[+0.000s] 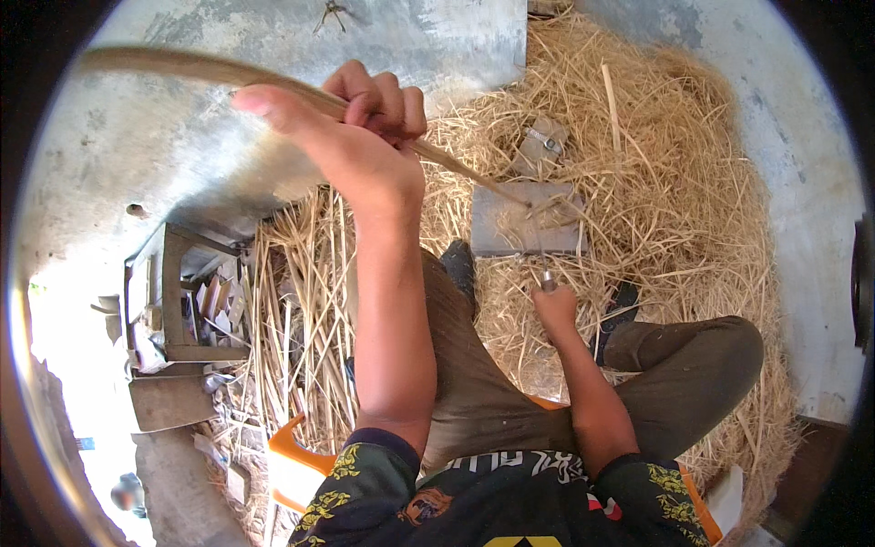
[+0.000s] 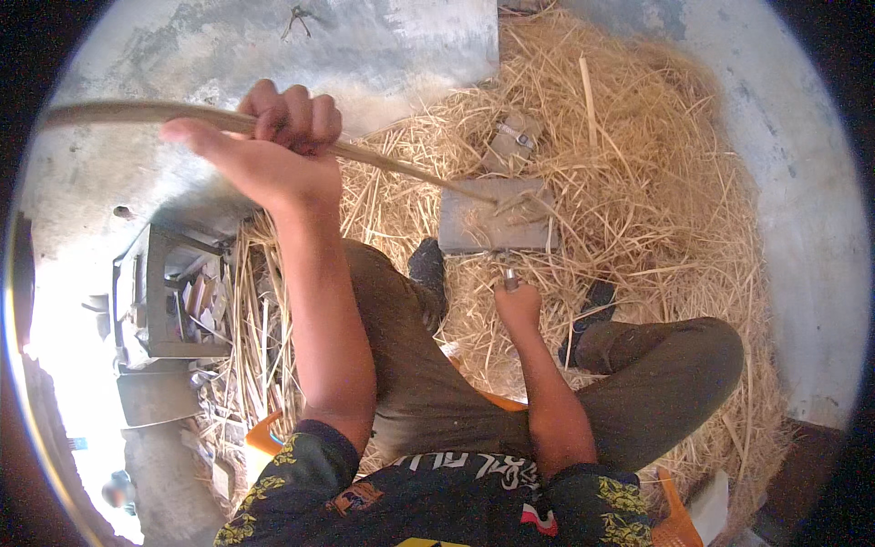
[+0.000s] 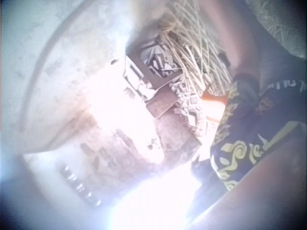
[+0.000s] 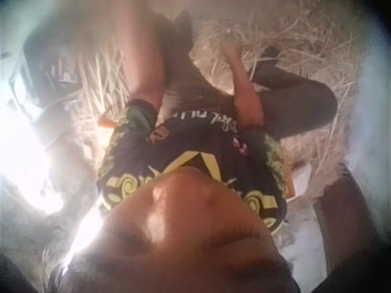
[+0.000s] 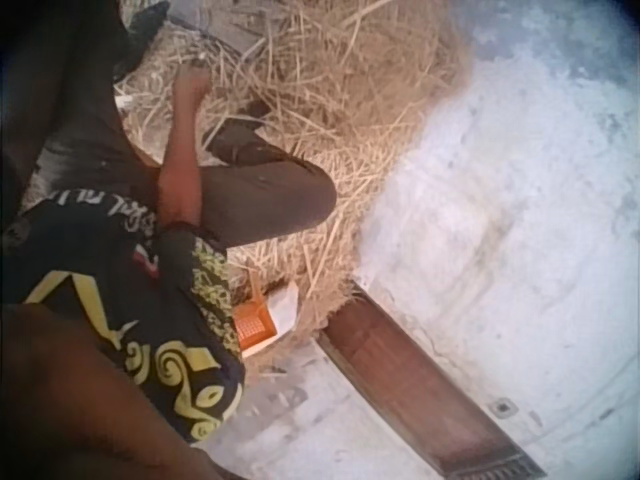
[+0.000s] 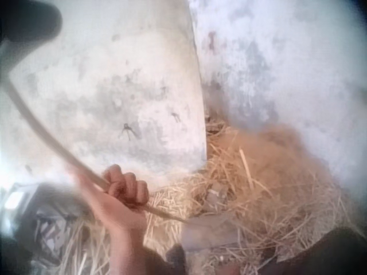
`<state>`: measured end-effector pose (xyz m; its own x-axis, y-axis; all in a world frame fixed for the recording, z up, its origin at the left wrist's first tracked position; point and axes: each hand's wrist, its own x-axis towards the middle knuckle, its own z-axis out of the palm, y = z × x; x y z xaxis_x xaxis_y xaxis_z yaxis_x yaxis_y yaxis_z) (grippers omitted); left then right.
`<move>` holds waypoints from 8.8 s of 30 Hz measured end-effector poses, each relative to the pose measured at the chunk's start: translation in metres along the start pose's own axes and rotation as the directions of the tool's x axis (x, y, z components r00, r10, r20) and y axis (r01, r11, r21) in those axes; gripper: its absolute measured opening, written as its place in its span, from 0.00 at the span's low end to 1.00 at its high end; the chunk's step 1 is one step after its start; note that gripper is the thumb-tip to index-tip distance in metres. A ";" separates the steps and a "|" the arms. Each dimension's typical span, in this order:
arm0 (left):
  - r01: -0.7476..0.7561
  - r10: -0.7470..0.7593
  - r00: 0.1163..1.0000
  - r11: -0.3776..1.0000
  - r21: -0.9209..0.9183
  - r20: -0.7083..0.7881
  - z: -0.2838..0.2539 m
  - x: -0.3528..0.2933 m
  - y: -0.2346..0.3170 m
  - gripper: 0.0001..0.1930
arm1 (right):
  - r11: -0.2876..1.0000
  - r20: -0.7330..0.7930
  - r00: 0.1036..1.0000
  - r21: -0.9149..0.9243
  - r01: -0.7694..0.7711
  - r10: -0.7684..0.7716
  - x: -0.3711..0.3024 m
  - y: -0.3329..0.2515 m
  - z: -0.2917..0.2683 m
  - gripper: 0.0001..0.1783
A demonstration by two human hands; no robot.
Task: The person sits on a chair and uses a knife to shave a long bamboo stick against a metal block. They repeatedly pull the stick through the blade to remove the outer layer, creating thin shavings that fall onto the straw-covered floor.
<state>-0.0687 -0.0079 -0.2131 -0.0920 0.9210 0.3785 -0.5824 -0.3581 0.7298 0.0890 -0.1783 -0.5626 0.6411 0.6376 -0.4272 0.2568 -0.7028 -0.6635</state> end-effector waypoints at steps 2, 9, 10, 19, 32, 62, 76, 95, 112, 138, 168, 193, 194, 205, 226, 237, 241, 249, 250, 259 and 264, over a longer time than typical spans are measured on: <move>0.020 -0.018 0.999 0.998 -0.066 0.028 -0.003 -0.002 -0.003 0.43 | 0.923 0.027 0.990 0.360 -0.137 0.137 0.009 -0.003 0.004 0.14; 0.031 -0.030 0.999 0.997 -0.064 0.023 0.006 -0.014 -0.008 0.44 | 0.772 0.358 0.900 0.488 -0.408 0.249 0.000 -0.021 -0.004 0.11; 0.038 -0.037 0.999 0.999 -0.036 0.022 0.006 -0.012 -0.009 0.44 | 0.775 0.391 0.888 0.473 -0.419 0.241 -0.004 -0.024 -0.002 0.11; -0.002 0.007 0.999 0.997 0.080 -0.052 -0.007 0.002 -0.012 0.44 | 0.873 0.306 0.940 0.406 -0.270 0.148 -0.011 -0.038 -0.009 0.11; 0.015 -0.016 1.000 0.994 0.107 0.009 0.010 -0.010 -0.009 0.44 | 0.992 -0.009 0.998 -0.108 0.066 -0.067 0.000 0.001 0.009 0.15; -0.031 0.040 0.995 0.994 0.104 -0.091 0.003 0.000 -0.010 0.44 | 0.951 0.311 0.929 0.166 -0.260 0.200 0.019 0.041 0.031 0.14; -0.008 0.016 0.976 0.999 -0.035 0.217 -0.011 0.003 -0.015 0.36 | 0.886 0.292 0.942 0.377 -0.269 0.162 0.005 0.044 0.039 0.12; -0.085 0.075 0.993 0.990 0.111 0.096 -0.002 0.000 -0.023 0.28 | 0.908 -0.151 0.938 0.244 0.341 -0.312 -0.020 -0.078 -0.017 0.16; -0.022 0.023 0.999 0.999 0.028 -0.036 0.001 -0.001 -0.020 0.28 | 0.926 -0.109 0.957 0.244 0.288 -0.269 -0.016 -0.074 -0.015 0.18; 0.127 -0.127 0.992 0.991 -0.030 0.003 0.000 -0.001 -0.014 0.28 | 0.997 0.015 0.998 -0.052 -0.063 0.064 0.000 -0.016 0.021 0.20; 0.057 -0.057 0.998 0.998 0.005 -0.040 0.006 -0.005 -0.013 0.24 | 0.997 -0.017 0.999 -0.069 0.040 -0.041 -0.005 -0.009 0.020 0.18; -0.001 0.001 1.000 1.000 0.024 -0.001 0.009 -0.006 -0.020 0.25 | 0.843 0.401 0.889 0.381 -0.380 0.220 0.014 0.000 0.024 0.13; -0.005 0.006 1.000 1.000 0.017 -0.019 0.009 -0.005 -0.020 0.25 | 0.935 0.233 0.968 0.315 -0.163 0.090 0.012 -0.008 0.018 0.14; 0.013 -0.013 0.999 1.000 -0.002 -0.043 0.003 -0.003 -0.019 0.25 | 0.994 -0.062 0.995 0.073 0.085 -0.080 0.007 -0.013 0.016 0.19; -0.083 0.086 0.996 0.986 0.143 -0.016 0.010 0.001 -0.023 0.27 | 0.983 -0.057 0.996 -0.166 -0.080 0.071 0.004 0.022 0.028 0.20; -0.105 0.121 0.987 0.984 0.146 -0.107 0.004 0.004 -0.026 0.24 | 0.852 -0.263 0.928 0.388 0.352 -0.264 -0.018 -0.078 -0.031 0.17; -0.108 0.124 0.988 0.982 0.157 -0.094 0.009 0.010 -0.032 0.24 | 0.990 -0.098 0.985 0.010 0.142 -0.141 -0.003 0.018 0.008 0.16; -0.127 0.138 0.988 0.981 0.145 -0.069 0.000 0.022 -0.038 0.24 | 0.995 0.060 0.996 0.071 -0.074 0.070 -0.023 -0.025 -0.035 0.18; -0.142 0.154 0.985 0.981 0.136 -0.080 0.000 0.024 -0.039 0.24 | 0.990 -0.001 0.999 0.132 0.049 -0.050 -0.035 -0.056 -0.050 0.18; -0.180 0.193 0.977 0.974 0.140 -0.086 0.009 0.016 -0.041 0.25 | 0.988 -0.094 0.986 0.058 0.143 -0.137 -0.024 0.033 0.001 0.13; -0.165 0.174 0.983 0.977 0.134 -0.064 0.005 0.013 -0.039 0.25 | 0.970 0.233 0.956 0.123 -0.211 0.178 -0.026 0.008 -0.025 0.07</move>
<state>-0.0426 0.0177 -0.2336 -0.2436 0.8524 0.4627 -0.4461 -0.5220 0.7270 0.0922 -0.2083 -0.5417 0.4898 0.5579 -0.6699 0.0249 -0.7770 -0.6290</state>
